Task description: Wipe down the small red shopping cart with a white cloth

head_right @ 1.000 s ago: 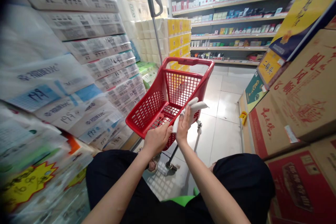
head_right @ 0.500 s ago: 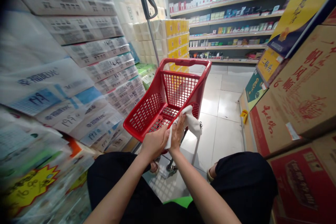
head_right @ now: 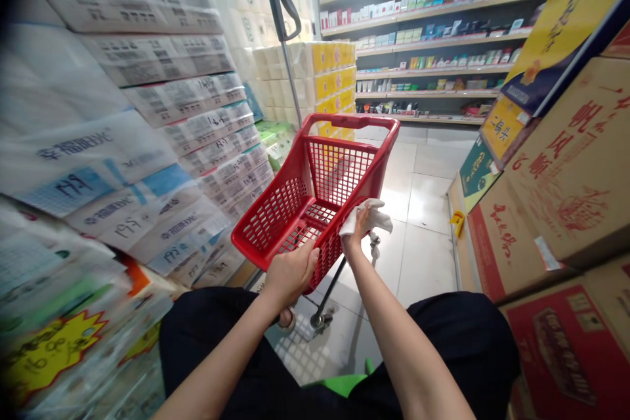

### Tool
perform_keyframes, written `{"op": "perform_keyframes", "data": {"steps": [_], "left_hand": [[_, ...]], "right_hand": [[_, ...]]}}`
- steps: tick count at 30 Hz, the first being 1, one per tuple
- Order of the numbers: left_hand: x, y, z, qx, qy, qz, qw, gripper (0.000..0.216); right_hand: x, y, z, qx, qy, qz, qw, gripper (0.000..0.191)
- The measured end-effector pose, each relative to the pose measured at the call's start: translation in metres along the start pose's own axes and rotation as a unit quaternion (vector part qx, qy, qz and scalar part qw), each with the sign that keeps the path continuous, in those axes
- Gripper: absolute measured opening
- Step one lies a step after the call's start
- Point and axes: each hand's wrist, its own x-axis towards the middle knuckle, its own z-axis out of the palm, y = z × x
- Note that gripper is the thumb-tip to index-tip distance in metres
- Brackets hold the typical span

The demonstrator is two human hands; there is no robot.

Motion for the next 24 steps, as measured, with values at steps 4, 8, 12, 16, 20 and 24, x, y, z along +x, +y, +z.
{"op": "perform_keyframes", "data": {"steps": [4, 8, 12, 16, 20, 24], "left_hand": [[0.005, 0.001, 0.0, -0.002, 0.001, -0.004, 1.0, 0.039], [0.01, 0.0, -0.001, 0.002, 0.0, -0.006, 1.0, 0.037], [0.011, 0.0, -0.001, 0.009, 0.008, -0.012, 1.0, 0.036], [0.01, 0.001, 0.001, 0.004, 0.011, -0.009, 1.0, 0.039], [0.01, 0.001, 0.002, -0.002, 0.015, 0.002, 1.0, 0.038], [0.01, 0.001, 0.001, -0.002, 0.011, -0.006, 1.0, 0.039]], "right_hand": [[-0.064, 0.004, 0.009, -0.001, -0.033, -0.013, 0.999, 0.071], [-0.157, 0.008, 0.006, -0.007, -0.105, -0.057, 0.993, 0.066], [-0.19, 0.003, 0.007, -0.006, -0.126, -0.093, 0.988, 0.058], [-0.142, -0.019, 0.016, -0.015, -0.039, -0.121, 0.992, 0.058], [-0.07, -0.029, 0.021, -0.048, 0.021, -0.162, 0.985, 0.059], [-0.003, -0.017, 0.018, -0.053, 0.044, -0.155, 0.986, 0.061]]}}
